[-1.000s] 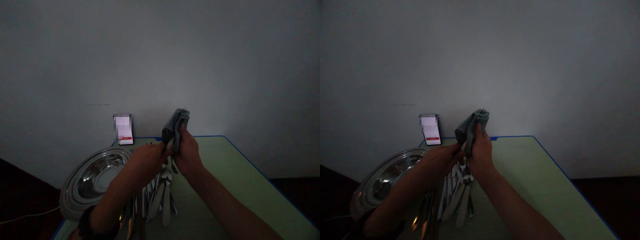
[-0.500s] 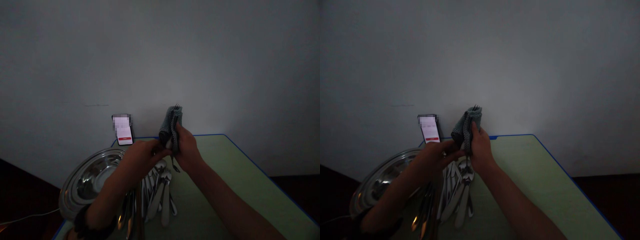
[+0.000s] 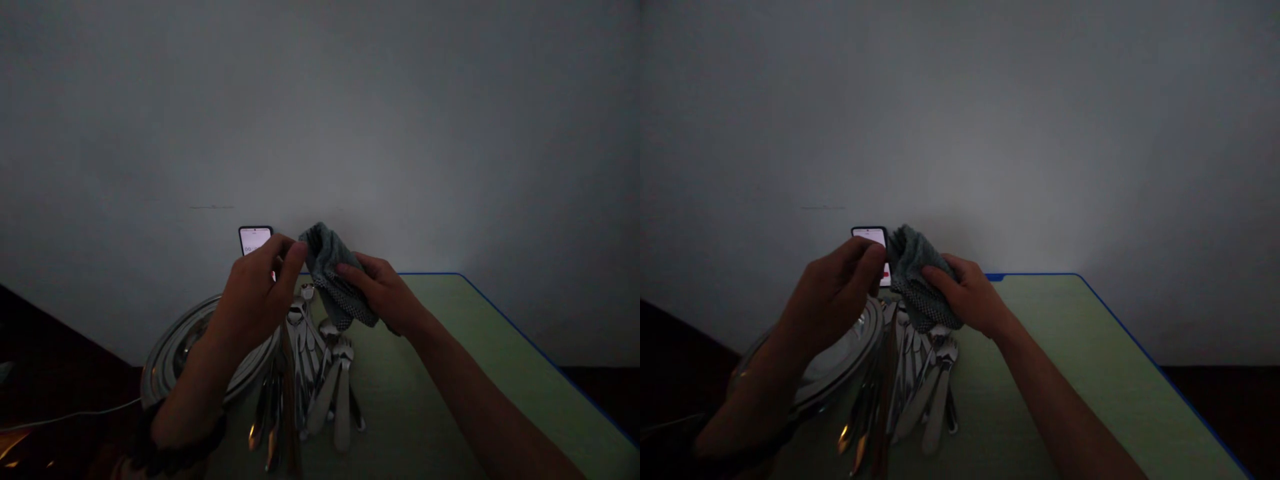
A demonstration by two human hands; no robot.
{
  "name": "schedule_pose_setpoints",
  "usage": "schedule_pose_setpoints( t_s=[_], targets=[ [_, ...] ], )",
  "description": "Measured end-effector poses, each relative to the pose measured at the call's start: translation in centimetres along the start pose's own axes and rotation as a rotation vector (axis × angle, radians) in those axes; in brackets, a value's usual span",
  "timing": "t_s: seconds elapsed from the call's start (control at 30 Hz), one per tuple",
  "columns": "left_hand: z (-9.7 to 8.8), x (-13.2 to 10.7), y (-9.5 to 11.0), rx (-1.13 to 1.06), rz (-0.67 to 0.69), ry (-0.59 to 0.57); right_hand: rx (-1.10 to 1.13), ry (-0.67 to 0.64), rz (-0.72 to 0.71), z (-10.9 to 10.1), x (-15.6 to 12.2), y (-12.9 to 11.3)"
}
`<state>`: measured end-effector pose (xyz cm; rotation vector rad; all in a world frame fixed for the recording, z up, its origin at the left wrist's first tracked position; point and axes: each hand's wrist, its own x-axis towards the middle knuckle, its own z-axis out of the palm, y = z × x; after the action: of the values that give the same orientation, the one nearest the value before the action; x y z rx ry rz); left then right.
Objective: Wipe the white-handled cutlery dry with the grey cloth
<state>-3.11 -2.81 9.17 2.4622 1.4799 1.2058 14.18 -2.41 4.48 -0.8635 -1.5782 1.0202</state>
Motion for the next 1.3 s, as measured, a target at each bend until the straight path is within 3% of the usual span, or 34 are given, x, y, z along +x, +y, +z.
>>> schedule_pose_setpoints(
  t_s=[0.13,0.47,0.67,0.87,0.93,1.03,1.1,1.2,1.3],
  targets=[
    [-0.2,0.0,-0.3,0.036,0.047,0.007,-0.155,-0.080,0.014,-0.1,-0.2,-0.2],
    [-0.1,-0.1,-0.8,0.108,0.099,-0.019,-0.205,0.014,0.045,0.0,0.1,-0.1],
    [0.0,-0.2,-1.0,0.091,0.190,-0.150,-0.195,0.091,0.001,-0.1,0.1,0.0],
    [0.2,-0.2,-1.2,0.066,0.217,-0.358,-0.064,0.283,-0.082,-1.0,0.2,-0.5],
    [0.2,-0.1,-1.3,0.077,0.222,-0.335,-0.084,0.177,-0.027,-1.4,0.0,-0.8],
    [0.2,-0.1,-1.3,0.110,0.233,-0.230,-0.190,-0.089,0.070,-1.6,-0.5,-1.1],
    [0.2,-0.1,-1.3,0.141,0.237,-0.150,-0.221,-0.222,0.056,-1.1,-0.7,-1.2],
    [0.2,-0.1,-1.3,0.176,0.241,-0.064,-0.183,-0.276,0.000,0.1,-0.7,-0.9],
    [0.0,-0.1,-1.3,0.204,0.212,-0.004,-0.117,-0.195,0.018,0.9,-0.5,-0.5]
  ],
)
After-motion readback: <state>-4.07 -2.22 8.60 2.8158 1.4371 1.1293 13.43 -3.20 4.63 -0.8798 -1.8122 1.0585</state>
